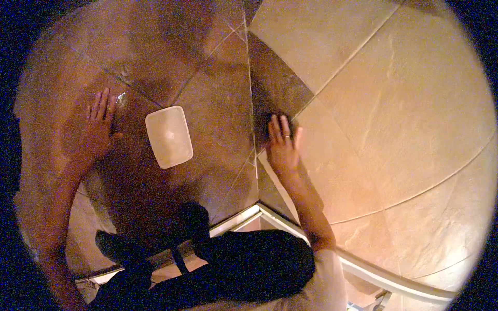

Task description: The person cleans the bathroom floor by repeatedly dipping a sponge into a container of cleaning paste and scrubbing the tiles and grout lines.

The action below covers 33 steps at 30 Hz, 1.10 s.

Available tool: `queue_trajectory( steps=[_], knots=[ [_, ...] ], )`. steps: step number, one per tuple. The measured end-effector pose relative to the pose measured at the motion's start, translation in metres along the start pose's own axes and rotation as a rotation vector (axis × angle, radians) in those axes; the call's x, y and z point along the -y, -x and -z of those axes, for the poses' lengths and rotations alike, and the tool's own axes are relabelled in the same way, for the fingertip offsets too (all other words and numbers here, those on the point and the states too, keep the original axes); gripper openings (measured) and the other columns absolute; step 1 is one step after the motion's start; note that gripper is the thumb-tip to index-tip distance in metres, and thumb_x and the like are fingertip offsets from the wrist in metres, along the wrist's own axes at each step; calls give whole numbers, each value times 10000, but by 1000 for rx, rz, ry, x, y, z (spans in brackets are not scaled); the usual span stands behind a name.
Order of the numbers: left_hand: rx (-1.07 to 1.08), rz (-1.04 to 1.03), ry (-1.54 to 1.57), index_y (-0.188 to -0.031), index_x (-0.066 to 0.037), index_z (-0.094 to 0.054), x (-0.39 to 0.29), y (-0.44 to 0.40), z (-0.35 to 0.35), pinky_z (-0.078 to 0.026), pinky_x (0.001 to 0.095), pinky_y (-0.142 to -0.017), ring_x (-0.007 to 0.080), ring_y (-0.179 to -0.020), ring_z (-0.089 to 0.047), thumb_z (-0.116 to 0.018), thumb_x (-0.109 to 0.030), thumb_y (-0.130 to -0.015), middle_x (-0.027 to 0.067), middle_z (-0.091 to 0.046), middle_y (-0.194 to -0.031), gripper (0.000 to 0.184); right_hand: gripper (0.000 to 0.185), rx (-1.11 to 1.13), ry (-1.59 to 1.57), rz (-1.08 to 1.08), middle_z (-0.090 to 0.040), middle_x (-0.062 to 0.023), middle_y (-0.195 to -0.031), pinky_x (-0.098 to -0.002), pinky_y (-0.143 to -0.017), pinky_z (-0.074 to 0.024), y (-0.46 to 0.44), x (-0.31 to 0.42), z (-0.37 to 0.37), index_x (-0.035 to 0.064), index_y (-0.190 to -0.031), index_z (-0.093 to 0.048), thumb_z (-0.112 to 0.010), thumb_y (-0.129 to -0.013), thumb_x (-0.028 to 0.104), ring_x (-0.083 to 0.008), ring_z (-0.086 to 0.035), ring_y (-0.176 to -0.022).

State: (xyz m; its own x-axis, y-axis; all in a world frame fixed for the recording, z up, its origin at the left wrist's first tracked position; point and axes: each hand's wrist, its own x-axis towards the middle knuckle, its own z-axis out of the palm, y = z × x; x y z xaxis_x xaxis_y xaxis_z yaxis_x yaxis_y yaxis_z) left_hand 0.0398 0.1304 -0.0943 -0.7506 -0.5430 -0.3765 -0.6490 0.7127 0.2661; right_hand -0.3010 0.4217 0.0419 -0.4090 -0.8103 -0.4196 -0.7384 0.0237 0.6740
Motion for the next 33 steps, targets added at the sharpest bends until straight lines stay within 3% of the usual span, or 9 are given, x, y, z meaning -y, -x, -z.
queue_trajectory(
  steps=[4,7,14,15,17,22,25,27,33],
  knots=[
    [19,-32,-26,-1448,-45,-99,-5,-2,-2,-163,501,-1111,335,-1403,-31,-715,-294,-722,149,-7,-1524,985,545,-426,197,-378,-240,-69,-1493,-637,-1060,-70,-43,-64,71,130,-1356,-424,-474,-877,385,-291,-160,-1390],
    [-12,-21,-48,-1449,-48,-97,-9,-8,0,-175,503,-1108,331,-1404,-27,-744,-304,-698,145,-5,-1525,1023,543,-392,190,-404,-233,-75,-1496,-622,-1068,-74,-53,-67,73,119,-1354,-423,-451,-898,411,-297,-170,-1386],
    [49,-30,-105,-1444,-26,-93,-8,-9,-4,-190,477,-1109,347,-1401,-32,-748,-309,-698,179,-17,-1516,1032,534,0,18,264,-354,-94,-1423,-550,-1090,-152,10,27,-46,65,-1334,-434,-451,-858,307,-302,-232,-1356],
    [54,-36,-114,-1444,-26,-93,-6,-9,-5,-190,477,-1109,347,-1401,-32,-748,-309,-698,179,-17,-1516,1032,548,-137,255,123,-337,-66,-1438,-552,-1090,-151,-10,21,-58,75,-1339,-434,-453,-872,362,-281,-218,-1364],
    [-42,-44,-27,-1441,-24,-105,-11,-8,-11,-195,471,-1108,350,-1400,-39,-750,-327,-693,183,-21,-1515,1033,567,-263,129,-6,-300,-65,-1460,-557,-1092,-139,-65,-21,13,65,-1344,-423,-442,-888,401,-276,-205,-1369],
    [2,-46,-66,-1439,-24,-115,-7,-6,-3,-198,467,-1106,351,-1400,-46,-738,-336,-706,187,-20,-1515,1012,583,-438,174,-185,-259,-132,-1470,-557,-1091,-145,-150,-51,46,9,-1354,-387,-422,-911,387,-344,-180,-1367],
    [63,-23,-59,-1441,-29,-123,-20,-2,14,-192,460,-1109,349,-1400,-49,-726,-341,-721,187,-19,-1515,989,598,-130,488,11,-238,-162,-1478,-505,-1122,-100,-108,-5,4,-19,-1363,-361,-357,-905,366,-359,-152,-1377],
    [117,23,-61,-1441,-33,-130,-19,-2,18,-185,457,-1112,348,-1400,-51,-719,-343,-727,186,-21,-1515,976,602,-43,355,197,-239,-177,-1475,-459,-1135,-85,-78,25,-49,-47,-1355,-358,-325,-896,341,-359,-144,-1381],
    [-6,-15,-56,-1424,-8,-158,-22,-1,13,-227,438,-1108,373,-1383,-115,-715,-313,-728,205,-66,-1504,942,572,-192,329,111,-250,-133,-1482,-431,-1138,-76,-202,-4,-22,-7,-1367,-359,-340,-892,310,-320,-144,-1389]
  ],
)
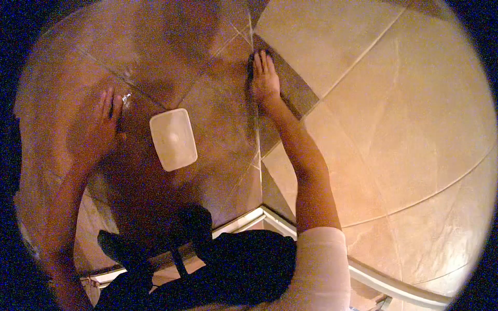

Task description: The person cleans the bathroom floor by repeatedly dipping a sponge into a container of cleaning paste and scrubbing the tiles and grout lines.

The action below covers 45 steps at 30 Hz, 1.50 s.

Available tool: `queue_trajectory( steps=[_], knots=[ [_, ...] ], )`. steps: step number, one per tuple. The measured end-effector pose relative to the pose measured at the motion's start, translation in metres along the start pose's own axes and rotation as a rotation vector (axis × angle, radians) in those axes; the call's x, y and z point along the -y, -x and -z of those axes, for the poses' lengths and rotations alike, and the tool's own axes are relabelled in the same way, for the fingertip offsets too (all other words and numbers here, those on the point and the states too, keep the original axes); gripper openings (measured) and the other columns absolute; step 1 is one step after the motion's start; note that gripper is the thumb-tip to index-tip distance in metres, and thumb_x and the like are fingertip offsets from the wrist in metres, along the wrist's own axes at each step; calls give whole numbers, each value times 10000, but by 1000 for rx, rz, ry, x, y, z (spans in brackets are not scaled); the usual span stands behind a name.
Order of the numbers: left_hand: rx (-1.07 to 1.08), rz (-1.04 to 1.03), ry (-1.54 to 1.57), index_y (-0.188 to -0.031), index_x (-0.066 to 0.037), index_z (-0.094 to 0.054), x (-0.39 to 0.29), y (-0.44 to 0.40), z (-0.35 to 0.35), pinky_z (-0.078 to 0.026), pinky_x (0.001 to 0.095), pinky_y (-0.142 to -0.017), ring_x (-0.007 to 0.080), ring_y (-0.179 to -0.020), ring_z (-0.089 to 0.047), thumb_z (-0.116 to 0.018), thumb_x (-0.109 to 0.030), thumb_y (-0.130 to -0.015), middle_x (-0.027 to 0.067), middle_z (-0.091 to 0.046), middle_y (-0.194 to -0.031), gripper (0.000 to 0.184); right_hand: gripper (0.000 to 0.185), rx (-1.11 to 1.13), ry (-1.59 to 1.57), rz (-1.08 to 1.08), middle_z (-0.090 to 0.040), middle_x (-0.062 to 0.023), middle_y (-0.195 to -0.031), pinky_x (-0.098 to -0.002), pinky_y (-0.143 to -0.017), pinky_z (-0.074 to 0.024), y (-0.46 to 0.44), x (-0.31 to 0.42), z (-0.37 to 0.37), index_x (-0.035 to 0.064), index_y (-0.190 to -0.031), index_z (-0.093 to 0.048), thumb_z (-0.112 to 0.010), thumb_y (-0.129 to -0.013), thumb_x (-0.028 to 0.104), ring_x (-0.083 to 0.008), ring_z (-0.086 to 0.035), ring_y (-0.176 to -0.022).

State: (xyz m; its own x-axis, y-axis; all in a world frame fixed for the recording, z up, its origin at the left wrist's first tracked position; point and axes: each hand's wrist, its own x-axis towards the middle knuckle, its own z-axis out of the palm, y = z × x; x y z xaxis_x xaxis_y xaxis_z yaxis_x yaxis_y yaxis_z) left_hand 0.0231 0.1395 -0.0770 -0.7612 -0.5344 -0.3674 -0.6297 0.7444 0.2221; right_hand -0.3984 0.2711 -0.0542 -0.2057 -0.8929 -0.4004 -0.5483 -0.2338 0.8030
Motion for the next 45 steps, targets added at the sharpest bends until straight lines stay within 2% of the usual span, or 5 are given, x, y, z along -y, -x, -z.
queue_trajectory(
  steps=[16,25,31,37,45],
  knots=[
    [-73,90,205,-1434,-48,-181,-1,12,-1,-213,437,-1113,339,-1390,-114,-778,-238,-643,147,-62,-1517,1010,570,5,-249,-153,-221,-184,-1480,-471,-1121,-117,89,52,12,-71,-1322,-393,-390,-850,249,-381,-175,-1366],
    [-70,72,209,-1444,-62,-152,3,10,-4,-218,478,-1103,355,-1395,-72,-791,-189,-630,167,-22,-1518,1043,537,-150,-47,-231,-249,-85,-1489,-467,-1088,-172,-106,-51,18,25,-1353,-405,-398,-870,259,-334,-179,-1366],
    [-92,73,219,-1440,-53,-150,2,9,-8,-209,465,-1110,372,-1386,-93,-802,-216,-614,166,-39,-1515,1065,502,-23,152,-162,-283,-118,-1465,-505,-1000,-279,38,5,13,118,-1373,-401,-395,-886,243,-327,-297,-1291],
    [-6,81,164,-1440,-42,-129,-4,5,4,-203,480,-1107,390,-1385,-83,-791,-225,-636,199,-18,-1511,1058,510,-256,302,-698,-306,-87,-1460,-537,-1009,-279,43,-131,87,115,-1357,-416,-412,-861,233,-283,-297,-1320],
    [39,99,-162,-1420,-4,-165,-17,37,60,-225,457,-1102,393,-1361,-188,-757,-319,-678,219,-86,-1499,1001,535,-76,-14,-123,-234,-132,-1489,-537,-1122,-38,-11,-43,25,-5,-1378,-334,-317,-909,254,-293,-143,-1396]
  ],
)
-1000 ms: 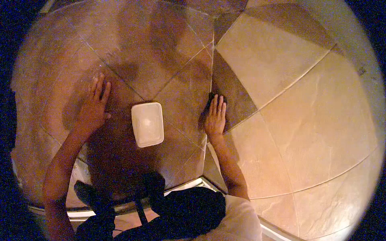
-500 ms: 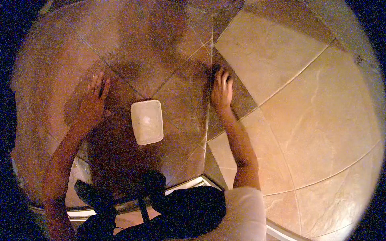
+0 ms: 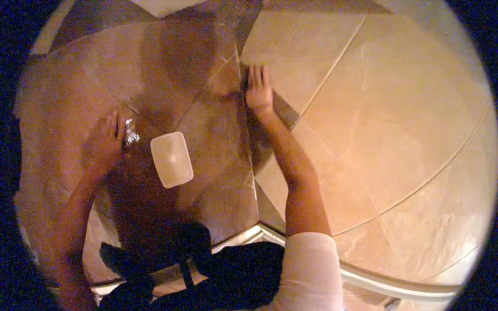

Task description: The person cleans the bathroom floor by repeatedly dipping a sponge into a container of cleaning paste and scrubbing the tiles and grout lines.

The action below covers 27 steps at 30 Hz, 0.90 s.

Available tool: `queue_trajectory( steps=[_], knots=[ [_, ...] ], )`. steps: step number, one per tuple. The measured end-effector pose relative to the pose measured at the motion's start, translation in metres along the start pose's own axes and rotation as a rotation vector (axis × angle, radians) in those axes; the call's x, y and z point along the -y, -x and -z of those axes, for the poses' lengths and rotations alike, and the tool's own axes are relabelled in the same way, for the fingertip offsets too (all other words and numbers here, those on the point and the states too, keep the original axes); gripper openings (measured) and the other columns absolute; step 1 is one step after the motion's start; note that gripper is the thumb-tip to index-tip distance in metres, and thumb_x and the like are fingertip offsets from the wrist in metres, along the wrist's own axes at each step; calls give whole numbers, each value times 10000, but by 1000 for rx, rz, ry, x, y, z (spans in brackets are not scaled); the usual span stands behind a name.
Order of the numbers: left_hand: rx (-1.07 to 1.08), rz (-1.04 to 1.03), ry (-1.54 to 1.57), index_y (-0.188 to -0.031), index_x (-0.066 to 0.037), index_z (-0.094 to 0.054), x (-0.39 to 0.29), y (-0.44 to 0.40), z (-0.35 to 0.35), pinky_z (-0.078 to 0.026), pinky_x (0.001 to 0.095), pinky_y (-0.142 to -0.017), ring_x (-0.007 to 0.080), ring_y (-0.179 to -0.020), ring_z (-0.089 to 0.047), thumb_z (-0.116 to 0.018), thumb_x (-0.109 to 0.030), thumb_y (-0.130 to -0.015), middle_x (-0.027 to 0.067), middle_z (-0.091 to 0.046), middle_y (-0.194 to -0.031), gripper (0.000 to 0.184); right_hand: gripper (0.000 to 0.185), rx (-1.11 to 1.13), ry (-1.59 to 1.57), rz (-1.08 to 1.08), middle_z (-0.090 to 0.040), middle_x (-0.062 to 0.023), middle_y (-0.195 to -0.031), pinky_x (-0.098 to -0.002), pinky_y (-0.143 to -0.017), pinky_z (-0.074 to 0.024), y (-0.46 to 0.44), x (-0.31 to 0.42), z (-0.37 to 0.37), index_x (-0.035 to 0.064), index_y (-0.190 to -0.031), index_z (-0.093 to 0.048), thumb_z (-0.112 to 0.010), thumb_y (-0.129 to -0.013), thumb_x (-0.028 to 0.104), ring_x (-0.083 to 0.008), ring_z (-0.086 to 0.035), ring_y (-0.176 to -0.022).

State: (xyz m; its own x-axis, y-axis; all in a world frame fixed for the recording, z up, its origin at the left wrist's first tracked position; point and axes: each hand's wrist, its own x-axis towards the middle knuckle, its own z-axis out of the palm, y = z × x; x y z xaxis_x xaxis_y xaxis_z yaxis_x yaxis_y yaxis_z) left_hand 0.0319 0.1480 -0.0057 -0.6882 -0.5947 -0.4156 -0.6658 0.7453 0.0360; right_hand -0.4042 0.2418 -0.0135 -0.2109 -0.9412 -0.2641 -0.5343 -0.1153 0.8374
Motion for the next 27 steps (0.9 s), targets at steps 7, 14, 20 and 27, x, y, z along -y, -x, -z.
queue_trajectory(
  steps=[7,14,20,27],
  knots=[
    [-67,-36,170,-1416,-2,-186,4,-1,-29,-210,458,-1107,388,-1370,-160,-755,-332,-677,219,-107,-1497,990,510,-194,-2,-304,-287,-116,-1471,-528,-1116,-51,-61,-83,41,34,-1365,-380,-301,-924,276,-295,-199,-1376],
    [-147,-28,380,-1432,-17,-148,2,-11,-53,-183,448,-1120,384,-1384,-97,-779,-263,-651,205,-45,-1507,1034,516,25,83,-4,-246,-154,-1481,-546,-1100,-59,-72,9,-9,-5,-1348,-397,-308,-932,286,-373,-178,-1366],
    [-164,-22,326,-1436,-45,-172,10,-15,-68,-222,420,-1112,339,-1394,-103,-791,-290,-633,177,-42,-1515,1044,496,-36,281,73,-298,-242,-1429,-510,-1023,-241,7,57,-20,-59,-1316,-410,-340,-919,231,-404,-317,-1257],
    [-134,-3,335,-1434,-44,-180,8,-20,-70,-213,420,-1115,333,-1395,-104,-788,-303,-640,164,-30,-1518,1033,515,24,-584,-54,-411,-312,-1308,-428,-933,-391,140,124,-29,-121,-1288,-369,-462,-857,145,-442,-445,-1108]
  ],
)
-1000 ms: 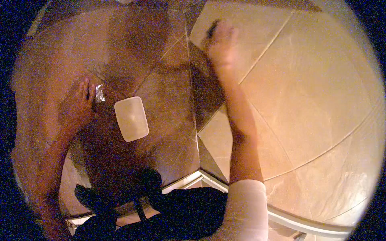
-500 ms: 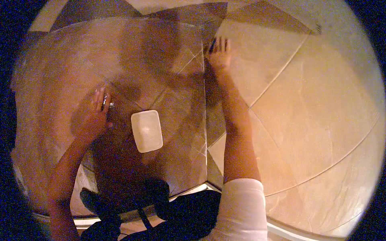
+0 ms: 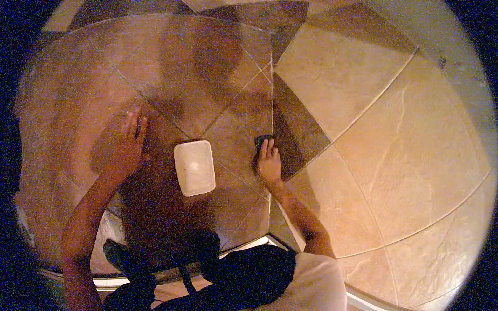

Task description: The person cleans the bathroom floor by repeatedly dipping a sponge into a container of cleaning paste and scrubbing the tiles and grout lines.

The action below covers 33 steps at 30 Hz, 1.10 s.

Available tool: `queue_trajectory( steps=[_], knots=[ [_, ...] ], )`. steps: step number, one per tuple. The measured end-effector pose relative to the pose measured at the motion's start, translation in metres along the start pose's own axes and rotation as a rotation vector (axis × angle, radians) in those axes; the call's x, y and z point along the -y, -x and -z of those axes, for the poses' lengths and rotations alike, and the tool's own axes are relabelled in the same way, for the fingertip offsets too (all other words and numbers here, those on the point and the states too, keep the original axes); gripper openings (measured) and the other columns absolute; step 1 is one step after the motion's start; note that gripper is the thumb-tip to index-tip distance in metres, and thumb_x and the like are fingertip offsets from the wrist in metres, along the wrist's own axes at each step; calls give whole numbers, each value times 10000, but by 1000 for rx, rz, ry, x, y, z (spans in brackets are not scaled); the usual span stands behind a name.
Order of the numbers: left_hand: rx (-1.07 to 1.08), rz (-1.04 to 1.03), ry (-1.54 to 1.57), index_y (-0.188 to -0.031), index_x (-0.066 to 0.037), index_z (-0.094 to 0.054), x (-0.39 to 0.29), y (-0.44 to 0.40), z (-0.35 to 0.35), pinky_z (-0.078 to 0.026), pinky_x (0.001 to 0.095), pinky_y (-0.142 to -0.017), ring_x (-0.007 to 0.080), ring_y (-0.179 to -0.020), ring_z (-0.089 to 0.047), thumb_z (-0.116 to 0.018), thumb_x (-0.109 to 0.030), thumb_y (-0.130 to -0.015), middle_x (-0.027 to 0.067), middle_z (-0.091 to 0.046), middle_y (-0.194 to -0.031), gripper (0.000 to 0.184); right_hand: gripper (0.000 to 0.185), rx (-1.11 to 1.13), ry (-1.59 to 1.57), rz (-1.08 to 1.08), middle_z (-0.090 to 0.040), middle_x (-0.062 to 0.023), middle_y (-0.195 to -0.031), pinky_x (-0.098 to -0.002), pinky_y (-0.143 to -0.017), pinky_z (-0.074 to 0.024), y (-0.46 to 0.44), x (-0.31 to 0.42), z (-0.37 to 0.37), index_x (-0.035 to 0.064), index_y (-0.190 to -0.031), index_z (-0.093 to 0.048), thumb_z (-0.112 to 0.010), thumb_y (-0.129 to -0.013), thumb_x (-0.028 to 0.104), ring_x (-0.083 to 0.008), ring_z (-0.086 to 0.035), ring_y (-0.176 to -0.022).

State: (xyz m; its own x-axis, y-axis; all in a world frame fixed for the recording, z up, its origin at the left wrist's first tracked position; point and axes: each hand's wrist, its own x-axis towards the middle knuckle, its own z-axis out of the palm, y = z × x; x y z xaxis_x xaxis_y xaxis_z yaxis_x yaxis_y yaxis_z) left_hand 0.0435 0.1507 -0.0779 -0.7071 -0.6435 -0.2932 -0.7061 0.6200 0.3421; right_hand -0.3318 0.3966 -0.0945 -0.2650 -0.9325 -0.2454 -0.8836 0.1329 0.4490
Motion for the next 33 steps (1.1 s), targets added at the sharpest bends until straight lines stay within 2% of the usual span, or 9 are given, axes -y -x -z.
queue_trajectory(
  steps=[7,11,13,17,19,24,27,31,33],
  knots=[
    [21,41,88,-1433,-17,-139,-6,4,5,-183,457,-1119,385,-1389,-57,-790,-188,-626,198,-2,-1511,1050,478,-302,-403,-180,-330,-277,-1374,-479,-1021,-316,-130,-3,15,-66,-1298,-390,-430,-838,61,-456,-406,-1147],
    [23,44,121,-1436,-29,-144,-4,6,14,-181,469,-1116,390,-1386,-76,-788,-191,-630,198,-17,-1510,1045,397,-590,-283,-204,-522,-228,-1183,-493,-965,-343,-287,-27,-7,-47,-1182,-513,-455,-819,102,-397,-439,-1136],
    [14,64,49,-1436,-45,-166,-3,6,10,-204,451,-1110,359,-1389,-100,-796,-247,-613,172,-36,-1516,1056,365,-318,-272,-177,-573,-180,-1128,-484,-967,-343,-316,-16,69,-25,-1117,-565,-482,-817,166,-390,-443,-1143],
    [44,92,-8,-1434,-46,-182,-9,5,17,-217,450,-1102,336,-1393,-120,-798,-323,-603,161,-62,-1519,1071,346,-261,-452,-273,-579,-152,-1161,-485,-973,-344,-345,-19,83,-5,-1081,-587,-520,-802,189,-395,-427,-1172],
    [55,79,-7,-1434,-40,-180,-8,2,15,-206,452,-1105,340,-1394,-110,-793,-336,-610,170,-54,-1518,1069,351,-333,-621,-34,-578,-182,-1169,-480,-965,-370,-332,-30,70,-11,-1083,-582,-541,-801,195,-404,-450,-1159],
    [36,51,12,-1432,-34,-187,-5,-1,6,-186,447,-1111,351,-1396,-88,-780,-367,-624,193,-31,-1515,1056,273,-188,294,296,-608,-211,-1106,-429,-915,-448,-335,-54,117,-28,-1044,-594,-534,-800,76,-366,-528,-1077],
    [34,69,3,-1426,-34,-208,-7,-2,9,-182,444,-1113,353,-1396,-89,-782,-367,-621,190,-35,-1516,1043,251,-482,355,313,-614,-198,-1091,-413,-878,-474,-342,-65,146,-15,-1019,-616,-508,-819,91,-363,-550,-1023],
    [4,45,35,-1436,-34,-165,2,-2,5,-190,442,-1119,383,-1383,-112,-801,-291,-597,197,-37,-1511,1084,248,-323,350,48,-584,-189,-1123,-415,-731,-540,-321,-74,98,-16,-912,-663,-527,-799,158,-360,-564,-988],
    [-23,16,66,-1436,-33,-166,4,-2,-5,-192,447,-1117,386,-1381,-119,-807,-287,-586,198,-47,-1511,1094,219,-165,315,164,-592,-200,-1074,-388,-604,-552,-295,-69,69,6,-803,-685,-523,-779,151,-355,-590,-911]
  ],
)
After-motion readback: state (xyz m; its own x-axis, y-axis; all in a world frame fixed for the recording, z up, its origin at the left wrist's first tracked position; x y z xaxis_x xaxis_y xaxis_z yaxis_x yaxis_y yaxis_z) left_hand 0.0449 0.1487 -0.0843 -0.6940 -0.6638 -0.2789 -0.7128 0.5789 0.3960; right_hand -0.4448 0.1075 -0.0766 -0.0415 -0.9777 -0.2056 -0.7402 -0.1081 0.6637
